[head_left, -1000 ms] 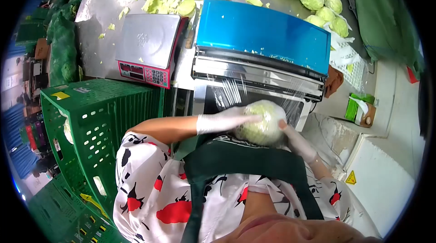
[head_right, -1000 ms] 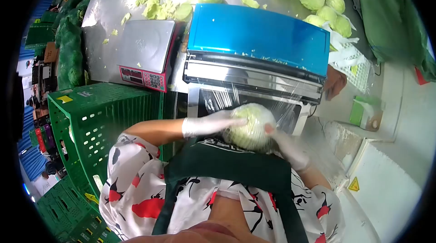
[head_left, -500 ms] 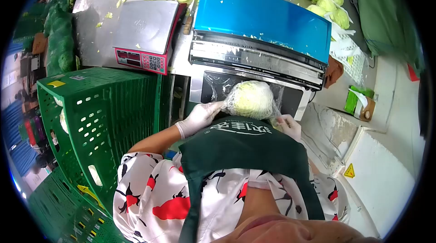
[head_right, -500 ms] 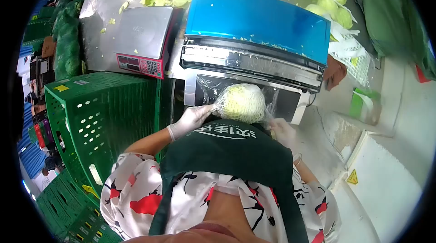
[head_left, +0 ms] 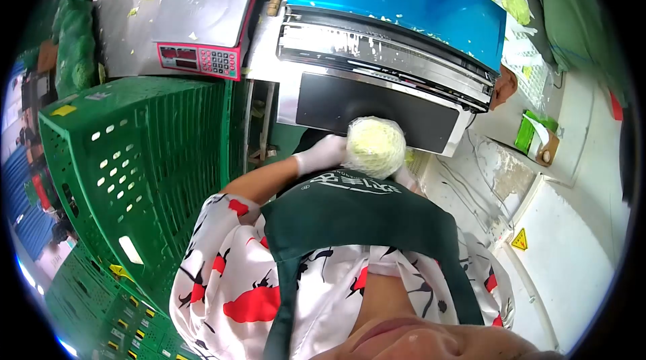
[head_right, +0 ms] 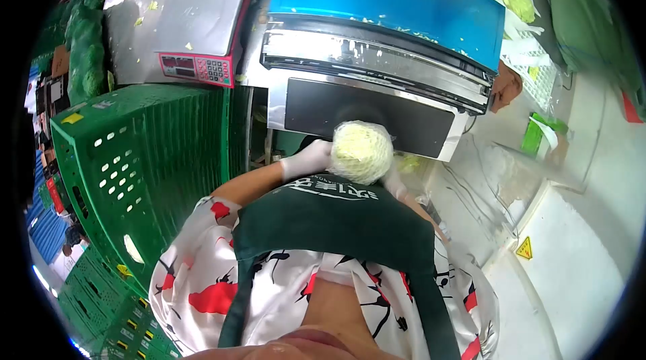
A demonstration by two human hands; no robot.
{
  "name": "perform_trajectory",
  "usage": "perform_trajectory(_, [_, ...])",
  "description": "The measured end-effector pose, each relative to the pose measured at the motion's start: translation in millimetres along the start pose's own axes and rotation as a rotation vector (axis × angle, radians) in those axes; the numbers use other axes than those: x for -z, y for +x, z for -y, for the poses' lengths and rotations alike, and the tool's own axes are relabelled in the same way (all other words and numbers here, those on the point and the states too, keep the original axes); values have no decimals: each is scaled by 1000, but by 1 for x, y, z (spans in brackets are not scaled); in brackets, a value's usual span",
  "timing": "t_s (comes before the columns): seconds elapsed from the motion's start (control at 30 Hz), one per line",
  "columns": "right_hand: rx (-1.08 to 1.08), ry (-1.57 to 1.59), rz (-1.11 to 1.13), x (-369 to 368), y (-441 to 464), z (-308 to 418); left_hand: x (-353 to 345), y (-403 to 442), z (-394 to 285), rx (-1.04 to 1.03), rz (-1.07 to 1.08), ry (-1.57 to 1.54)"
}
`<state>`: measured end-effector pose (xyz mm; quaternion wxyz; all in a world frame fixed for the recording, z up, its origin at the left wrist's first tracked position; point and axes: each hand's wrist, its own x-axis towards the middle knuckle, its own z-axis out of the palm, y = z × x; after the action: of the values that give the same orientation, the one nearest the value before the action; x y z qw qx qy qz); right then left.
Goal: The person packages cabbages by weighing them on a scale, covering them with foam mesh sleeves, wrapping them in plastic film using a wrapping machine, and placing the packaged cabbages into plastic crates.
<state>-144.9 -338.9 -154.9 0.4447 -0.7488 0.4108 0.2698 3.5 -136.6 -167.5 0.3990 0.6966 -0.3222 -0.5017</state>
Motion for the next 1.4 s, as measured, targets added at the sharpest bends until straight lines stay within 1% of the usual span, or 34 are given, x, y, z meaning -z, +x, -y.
perform_trajectory(0.03, [18, 26, 0, -7, 8, 1, 0, 2, -5, -63, 28, 293])
perform_trajectory(0.07, [37, 49, 8, -10, 14, 3, 1, -1, -11, -102, -21, 402])
perform_trajectory(0.13, [84, 185, 40, 0, 14, 8, 15, -6, -18, -242, -22, 553])
perform_trajectory(0.2, [105, 367, 113, 15, 12, 21, 37, -6, -42, -535, -273, 618])
perform_trajectory(0.23, [116, 440, 154, 19, 10, 27, 54, -8, -69, -575, -348, 607])
perform_trajectory(0.27, [120, 513, 194, 23, 7, 36, 66, -7, -93, -657, -469, 395])
perform_trajectory(0.33, [139, 621, 271, 26, 1, 55, 82, -19, -153, -319, -482, -261])
perform_trajectory(0.37, [152, 657, 307, 23, -2, 66, 88, -22, -166, -323, -477, -341])
perform_trajectory(0.43, [180, 709, 380, 16, -7, 84, 79, -10, -158, -501, -428, -434])
perform_trajectory(0.5, [209, 732, 447, 8, -13, 100, 81, -33, -141, -556, -109, -661])
perform_trajectory(0.53, [221, 736, 474, 4, -16, 107, 85, -61, -142, -429, 175, -879])
perform_trajectory(0.57, [233, 739, 492, -1, -19, 114, 78, -64, -116, -471, 184, -979])
perform_trajectory(0.6, [251, 733, 507, -4, -21, 121, 84, -93, -117, -450, 86, -1002])
perform_trajectory(0.7, [293, 691, 523, -6, -30, 134, 77, -146, -79, -370, -211, -1034])
perform_trajectory(0.77, [313, 643, 475, -4, -36, 149, 70, -177, -78, -300, -423, -1163])
perform_trajectory(0.8, [324, 617, 454, -3, -37, 158, 74, -201, -88, -337, -494, -1191])
perform_trajectory(0.87, [456, 468, 484, -1, -27, 175, 83, -257, -125, -539, -693, -1246])
perform_trajectory(0.93, [564, 341, 543, 1, -32, 201, 101, -308, -139, -707, -1086, -893])
perform_trajectory(0.97, [605, 307, 569, 0, -33, 213, 115, -350, -152, -627, -1269, -557])
perform_trajectory(1.03, [699, 209, 641, -3, -29, 237, 129, -404, -167, -638, -1596, -427])
perform_trajectory(1.07, [757, 175, 687, -4, -26, 246, 137, -435, -193, -574, -1668, -347])
perform_trajectory(1.1, [796, 148, 725, -6, -31, 258, 148, -462, -197, -451, -1773, -205])
perform_trajectory(1.13, [830, 115, 744, -8, -35, 267, 159, -486, -196, -410, -1832, -212])
perform_trajectory(1.17, [864, 88, 761, -10, -39, 276, 166, -505, -202, -274, -1884, -277])
perform_trajectory(1.2, [900, 64, 775, -13, -42, 284, 180, -527, -184, -214, -1933, -268])
perform_trajectory(1.27, [973, 17, 777, -20, -49, 294, 191, -554, -170, 5, -1974, -369])
perform_trajectory(1.33, [1023, -28, 786, -32, -53, 300, 211, -593, -116, 209, -1971, -552])
perform_trajectory(1.37, [1030, -26, 781, -40, -56, 302, 210, -600, -108, 253, -1956, -606])
perform_trajectory(1.4, [1032, -35, 775, -47, -60, 304, 197, -599, -124, 274, -1886, -612])
